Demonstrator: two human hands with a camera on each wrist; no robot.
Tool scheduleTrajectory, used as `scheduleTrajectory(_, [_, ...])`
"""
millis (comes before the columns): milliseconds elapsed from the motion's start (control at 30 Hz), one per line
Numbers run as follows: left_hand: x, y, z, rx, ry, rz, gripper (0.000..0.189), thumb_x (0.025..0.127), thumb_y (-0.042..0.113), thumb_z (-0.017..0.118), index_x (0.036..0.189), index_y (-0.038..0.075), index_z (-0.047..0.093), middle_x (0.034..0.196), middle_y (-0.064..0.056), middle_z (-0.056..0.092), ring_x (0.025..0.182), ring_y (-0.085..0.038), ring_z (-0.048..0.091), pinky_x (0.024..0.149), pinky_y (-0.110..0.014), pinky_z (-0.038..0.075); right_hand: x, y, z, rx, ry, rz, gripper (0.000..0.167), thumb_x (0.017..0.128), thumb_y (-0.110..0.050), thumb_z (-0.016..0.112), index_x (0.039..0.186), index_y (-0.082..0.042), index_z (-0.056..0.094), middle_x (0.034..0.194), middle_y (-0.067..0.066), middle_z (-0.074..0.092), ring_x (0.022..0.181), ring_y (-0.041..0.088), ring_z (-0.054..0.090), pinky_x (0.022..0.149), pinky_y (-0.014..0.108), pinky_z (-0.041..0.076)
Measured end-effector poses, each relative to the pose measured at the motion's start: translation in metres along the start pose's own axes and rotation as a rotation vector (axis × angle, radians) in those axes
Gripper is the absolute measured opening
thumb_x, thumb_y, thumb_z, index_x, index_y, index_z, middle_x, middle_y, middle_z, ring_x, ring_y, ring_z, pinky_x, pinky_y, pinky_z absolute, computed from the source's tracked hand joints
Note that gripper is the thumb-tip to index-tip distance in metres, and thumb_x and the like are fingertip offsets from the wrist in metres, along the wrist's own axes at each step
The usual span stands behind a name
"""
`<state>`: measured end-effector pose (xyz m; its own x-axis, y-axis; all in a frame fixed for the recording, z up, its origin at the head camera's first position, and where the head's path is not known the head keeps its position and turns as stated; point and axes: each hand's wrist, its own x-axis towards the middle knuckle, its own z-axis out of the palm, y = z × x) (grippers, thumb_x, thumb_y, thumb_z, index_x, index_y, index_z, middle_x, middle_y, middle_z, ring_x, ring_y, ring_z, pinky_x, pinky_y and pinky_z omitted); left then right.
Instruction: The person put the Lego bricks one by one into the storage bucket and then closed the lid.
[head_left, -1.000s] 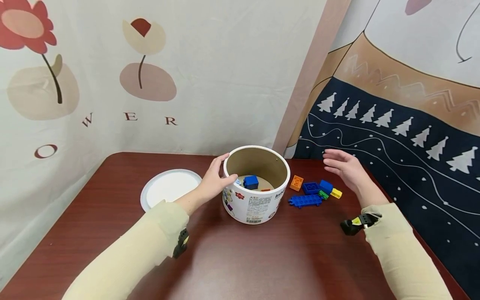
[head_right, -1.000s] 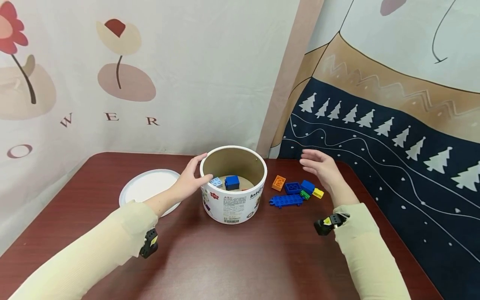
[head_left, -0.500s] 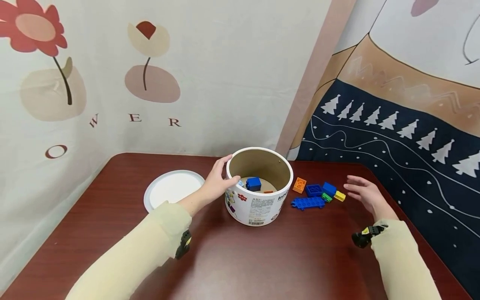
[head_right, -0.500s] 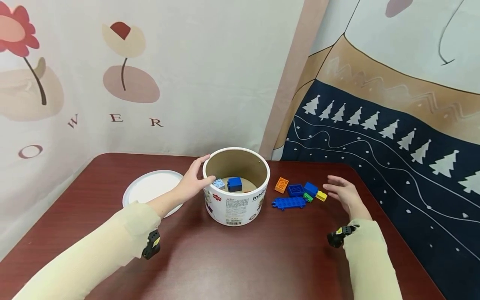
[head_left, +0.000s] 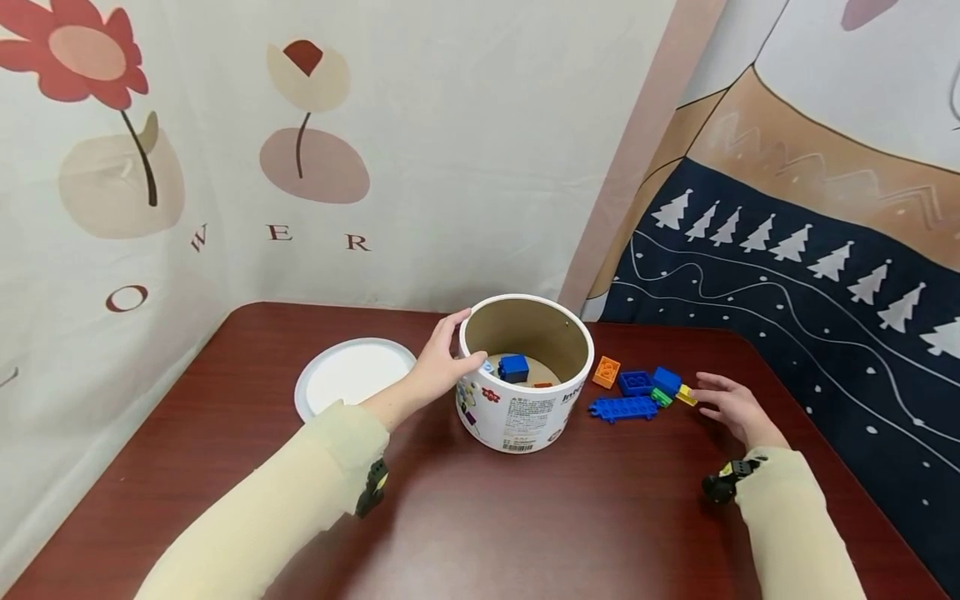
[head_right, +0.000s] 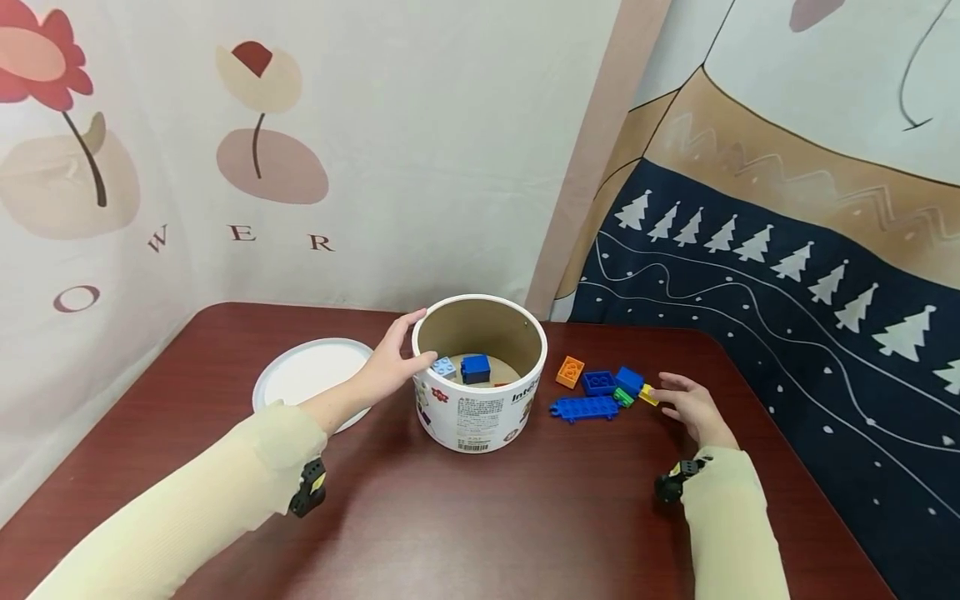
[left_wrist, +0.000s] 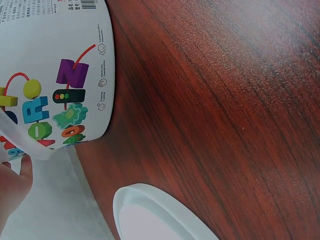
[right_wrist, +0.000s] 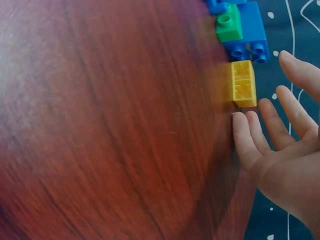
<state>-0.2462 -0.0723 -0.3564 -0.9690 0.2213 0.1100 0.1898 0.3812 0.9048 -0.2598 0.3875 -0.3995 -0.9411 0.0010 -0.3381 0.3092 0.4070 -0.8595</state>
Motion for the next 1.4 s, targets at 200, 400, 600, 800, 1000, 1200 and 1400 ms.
scheduleTrajectory(200, [0.000, 0.003, 0.001, -0.005, 0.009, 0.023, 0.075, 0.084, 0.020, 0.063, 0.147, 0.009, 0.024, 0.148, -0.014, 0.026, 0.132, -0.030, 0.033, 0.107, -0.048, 0.036, 0.002, 0.004, 0.002, -0.133, 0.024, 0.012, 0.069, 0.093, -0.023, 0.056, 0.145, 0.004, 0.022, 0.150, 0.030, 0.019, 0.094, 0.001, 0.048, 0.077, 0.013, 0.050])
scheduleTrajectory(400, [0.000, 0.003, 0.001, 0.000, 0.014, 0.030, 0.074, 0.084, 0.020, 0.062, 0.147, 0.008, 0.025, 0.148, -0.014, 0.027, 0.132, -0.030, 0.032, 0.107, -0.049, 0.035, 0.002, 0.003, 0.007, -0.207, 0.099, 0.001, 0.059, 0.090, -0.019, 0.061, 0.136, 0.009, 0.038, 0.139, 0.033, 0.035, 0.089, 0.007, 0.051, 0.070, 0.013, 0.049])
scheduleTrajectory(600, [0.001, 0.002, 0.002, 0.007, 0.011, 0.034, 0.074, 0.084, 0.021, 0.062, 0.146, 0.008, 0.025, 0.148, -0.014, 0.027, 0.132, -0.030, 0.033, 0.107, -0.050, 0.035, -0.001, 0.003, 0.008, -0.221, 0.144, -0.002, 0.049, 0.088, -0.014, 0.062, 0.128, 0.012, 0.048, 0.125, 0.030, 0.048, 0.081, 0.005, 0.052, 0.067, 0.015, 0.049])
scheduleTrajectory(800, [0.001, 0.002, 0.003, 0.001, 0.010, 0.038, 0.074, 0.084, 0.021, 0.062, 0.146, 0.008, 0.025, 0.147, -0.015, 0.028, 0.131, -0.030, 0.034, 0.107, -0.049, 0.035, -0.004, 0.006, 0.001, -0.114, 0.132, -0.010, 0.046, 0.090, -0.012, 0.059, 0.125, 0.014, 0.048, 0.095, 0.000, 0.059, 0.076, -0.001, 0.057, 0.070, 0.017, 0.054])
scheduleTrajectory(1000, [0.001, 0.001, 0.003, 0.001, 0.010, 0.031, 0.073, 0.084, 0.021, 0.062, 0.146, 0.009, 0.025, 0.148, -0.014, 0.027, 0.132, -0.030, 0.033, 0.107, -0.049, 0.035, -0.010, 0.007, -0.005, -0.021, 0.107, -0.009, 0.047, 0.090, -0.013, 0.059, 0.128, 0.013, 0.047, 0.092, -0.009, 0.056, 0.076, -0.003, 0.058, 0.074, 0.018, 0.054])
scheduleTrajectory(1200, [0.002, -0.001, 0.001, 0.011, 0.008, 0.015, 0.074, 0.084, 0.022, 0.063, 0.147, 0.011, 0.024, 0.148, -0.012, 0.027, 0.133, -0.029, 0.033, 0.107, -0.049, 0.035, -0.016, 0.000, -0.009, 0.122, 0.096, -0.024, 0.019, 0.089, -0.011, 0.061, 0.106, -0.012, 0.068, 0.085, -0.017, 0.057, 0.076, -0.003, 0.060, 0.074, 0.016, 0.054])
scheduleTrajectory(1400, [0.001, 0.000, 0.000, 0.015, 0.006, 0.020, 0.074, 0.085, 0.022, 0.062, 0.147, 0.009, 0.024, 0.148, -0.014, 0.026, 0.132, -0.030, 0.033, 0.107, -0.049, 0.036, -0.018, -0.007, -0.009, 0.205, 0.082, -0.060, 0.021, 0.090, -0.007, 0.057, 0.088, -0.025, 0.068, 0.082, -0.019, 0.057, 0.076, -0.003, 0.061, 0.073, 0.016, 0.053])
